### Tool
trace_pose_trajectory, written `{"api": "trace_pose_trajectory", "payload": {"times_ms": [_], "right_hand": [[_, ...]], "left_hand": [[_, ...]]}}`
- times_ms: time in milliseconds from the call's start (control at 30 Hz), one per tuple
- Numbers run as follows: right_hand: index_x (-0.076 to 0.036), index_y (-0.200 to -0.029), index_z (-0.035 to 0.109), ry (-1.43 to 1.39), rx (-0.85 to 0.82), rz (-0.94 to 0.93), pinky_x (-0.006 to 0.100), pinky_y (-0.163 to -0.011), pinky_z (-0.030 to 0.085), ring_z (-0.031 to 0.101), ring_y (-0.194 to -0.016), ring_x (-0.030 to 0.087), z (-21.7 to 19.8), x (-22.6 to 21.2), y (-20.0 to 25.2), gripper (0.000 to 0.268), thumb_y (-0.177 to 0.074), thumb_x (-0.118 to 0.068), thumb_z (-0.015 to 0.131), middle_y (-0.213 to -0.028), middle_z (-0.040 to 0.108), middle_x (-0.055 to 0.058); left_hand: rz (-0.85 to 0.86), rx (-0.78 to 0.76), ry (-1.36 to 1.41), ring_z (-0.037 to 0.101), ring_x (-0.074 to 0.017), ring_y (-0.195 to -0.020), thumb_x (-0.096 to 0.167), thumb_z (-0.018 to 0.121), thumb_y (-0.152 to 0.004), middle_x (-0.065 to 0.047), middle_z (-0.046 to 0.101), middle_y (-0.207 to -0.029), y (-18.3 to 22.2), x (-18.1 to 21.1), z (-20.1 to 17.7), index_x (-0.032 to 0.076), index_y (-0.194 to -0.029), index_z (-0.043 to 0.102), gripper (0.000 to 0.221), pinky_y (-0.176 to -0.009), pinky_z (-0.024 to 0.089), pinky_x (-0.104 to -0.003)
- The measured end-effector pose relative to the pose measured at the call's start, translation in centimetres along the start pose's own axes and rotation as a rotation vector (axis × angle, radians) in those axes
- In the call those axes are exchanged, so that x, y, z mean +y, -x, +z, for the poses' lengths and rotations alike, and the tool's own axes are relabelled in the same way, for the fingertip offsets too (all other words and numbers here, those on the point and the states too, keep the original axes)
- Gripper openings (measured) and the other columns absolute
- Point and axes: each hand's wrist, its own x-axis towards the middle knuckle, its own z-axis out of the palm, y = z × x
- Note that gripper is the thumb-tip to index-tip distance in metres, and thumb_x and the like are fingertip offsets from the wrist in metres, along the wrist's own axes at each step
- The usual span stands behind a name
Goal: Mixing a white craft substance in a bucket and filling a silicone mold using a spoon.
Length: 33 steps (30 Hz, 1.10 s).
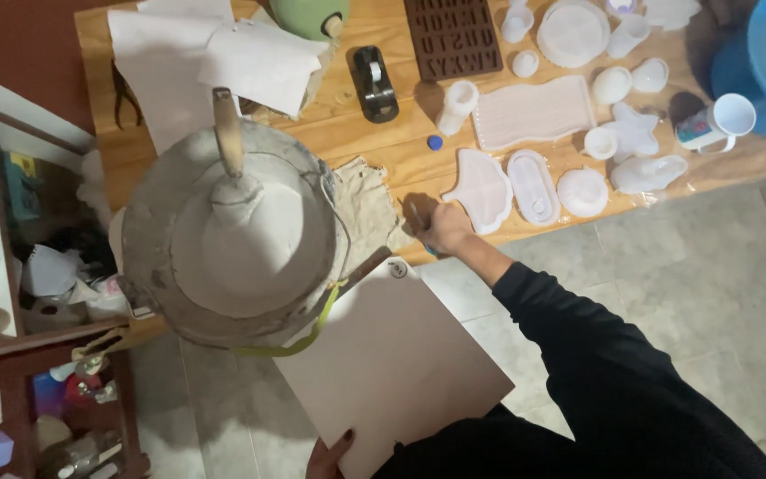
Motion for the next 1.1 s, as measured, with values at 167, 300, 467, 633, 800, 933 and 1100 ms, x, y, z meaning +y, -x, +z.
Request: {"api": "trace_pose_trajectory", "payload": {"times_ms": [167, 300, 467, 633, 800, 933, 1100], "right_hand": [[-0.002, -0.09, 0.076, -0.529, 0.141, -0.165, 0.039, -0.069, 0.057, 0.071, -0.068, 0.025, 1.9, -0.6, -10.5, 0.034, -0.086, -0.036, 0.076, -0.079, 0.075, 0.018], [-0.011, -0.101, 0.08, -0.588, 0.111, -0.264, 0.037, -0.069, 0.056, 0.071, -0.071, 0.019, -0.8, -4.7, -17.3, 0.034, -0.08, -0.037, 0.081, -0.088, 0.078, 0.012], [-0.004, -0.102, 0.072, -0.532, 0.476, -0.159, 0.042, -0.069, 0.058, 0.073, -0.08, 0.033, -1.8, -3.1, -9.9, 0.043, -0.083, -0.042, 0.083, -0.087, 0.075, 0.018], [-0.004, -0.093, 0.076, -0.785, 0.768, 0.233, 0.04, -0.071, 0.058, 0.074, -0.075, 0.025, 6.3, 9.4, 1.5, 0.025, -0.089, -0.027, 0.071, -0.083, 0.076, 0.014], [-0.002, -0.092, 0.078, -0.75, 0.757, 0.5, 0.038, -0.074, 0.058, 0.075, -0.078, 0.024, 7.1, 16.1, 3.0, 0.034, -0.086, -0.036, 0.078, -0.084, 0.077, 0.015], [-0.001, -0.09, 0.078, -0.744, 0.648, 0.625, 0.037, -0.074, 0.057, 0.074, -0.077, 0.024, 5.7, 15.3, 0.9, 0.038, -0.079, -0.037, 0.084, -0.081, 0.076, 0.015], [0.0, -0.086, 0.075, -1.077, 0.669, 0.663, 0.036, -0.065, 0.054, 0.069, -0.068, 0.021, 4.7, 14.0, 1.2, 0.031, -0.077, -0.028, 0.085, -0.075, 0.072, 0.01]], "left_hand": [[0.029, -0.1, -0.01, 0.058, -0.0451, -0.128, 0.001, 0.066, -0.081, -0.029, 0.058, -0.141, -1.1, 0.2, -0.4, -0.003, -0.151, 0.033, 0.077, -0.105, 0.048, -0.057], [0.026, -0.11, -0.075, 0.059, -0.0441, -0.128, 0.001, 0.068, -0.081, -0.03, 0.059, -0.14, -2.6, 0.9, 0.6, -0.005, -0.151, 0.035, 0.078, -0.107, 0.047, -0.055], [0.012, -0.109, -0.089, 0.06, -0.0424, -0.126, -0.001, 0.068, -0.08, -0.027, 0.059, -0.139, -0.9, 2.1, 1.6, -0.002, -0.151, 0.034, 0.079, -0.107, 0.046, -0.056], [0.04, -0.151, -0.076, 0.056, -0.0391, -0.13, -0.004, 0.067, -0.079, -0.024, 0.056, -0.143, -3.1, 2.4, 1.0, -0.004, -0.152, 0.037, 0.079, -0.108, 0.045, -0.053], [0.014, -0.166, -0.163, 0.056, -0.0395, -0.131, -0.002, 0.065, -0.081, -0.024, 0.056, -0.142, -4.2, 3.7, 1.4, -0.001, -0.153, 0.034, 0.079, -0.107, 0.046, -0.053], [0.001, -0.293, -0.207, 0.056, -0.0369, -0.13, 0.004, 0.063, -0.085, -0.02, 0.055, -0.143, -4.0, 4.6, 2.9, 0.004, -0.153, 0.032, 0.075, -0.105, 0.047, -0.053], [-0.023, -0.323, -0.241, 0.057, -0.0359, -0.129, 0.005, 0.063, -0.087, -0.021, 0.056, -0.141, -4.8, 5.4, 3.8, 0.002, -0.151, 0.035, 0.07, -0.104, 0.049, -0.051]]}}
